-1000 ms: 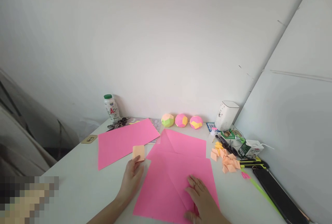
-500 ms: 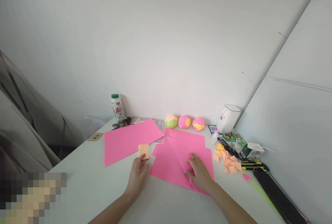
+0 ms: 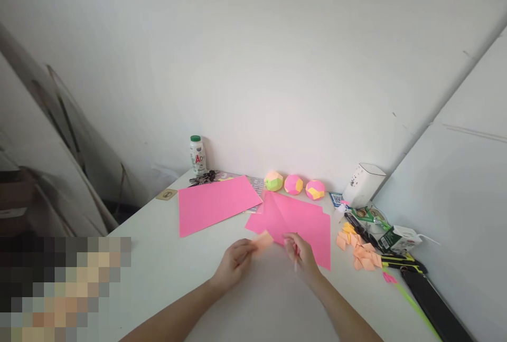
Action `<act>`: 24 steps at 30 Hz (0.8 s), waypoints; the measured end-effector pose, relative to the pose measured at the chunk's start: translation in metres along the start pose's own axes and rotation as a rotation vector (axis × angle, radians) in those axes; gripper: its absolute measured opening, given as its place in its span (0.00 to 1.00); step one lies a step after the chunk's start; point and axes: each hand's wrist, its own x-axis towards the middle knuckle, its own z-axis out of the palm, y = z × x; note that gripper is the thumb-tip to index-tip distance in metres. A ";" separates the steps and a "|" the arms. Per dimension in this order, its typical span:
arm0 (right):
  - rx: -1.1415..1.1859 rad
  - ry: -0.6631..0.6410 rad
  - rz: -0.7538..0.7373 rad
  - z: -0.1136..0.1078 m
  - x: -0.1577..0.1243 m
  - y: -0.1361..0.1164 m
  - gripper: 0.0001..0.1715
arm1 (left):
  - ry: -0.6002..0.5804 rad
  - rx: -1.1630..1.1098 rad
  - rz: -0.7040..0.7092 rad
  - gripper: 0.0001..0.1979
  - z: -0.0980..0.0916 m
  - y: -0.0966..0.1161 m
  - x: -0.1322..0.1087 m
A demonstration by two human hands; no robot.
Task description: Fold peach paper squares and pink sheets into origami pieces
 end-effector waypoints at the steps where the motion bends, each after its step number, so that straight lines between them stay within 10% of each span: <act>1: 0.131 -0.089 0.050 0.003 -0.013 -0.007 0.22 | -0.084 0.001 0.065 0.14 0.003 0.003 -0.003; 7: 0.293 -0.191 0.091 0.010 -0.065 -0.009 0.18 | -0.364 0.058 0.281 0.10 0.029 0.011 -0.017; 12: 0.260 -0.234 0.128 0.010 -0.060 -0.008 0.20 | -0.308 0.193 0.268 0.12 0.027 0.008 -0.013; 20: 0.228 -0.217 0.074 0.010 -0.060 -0.013 0.19 | 0.088 0.609 -0.048 0.22 -0.049 -0.038 0.048; 24: 0.215 -0.207 0.033 0.013 -0.063 -0.012 0.18 | 0.106 0.739 -0.186 0.31 -0.089 -0.074 0.066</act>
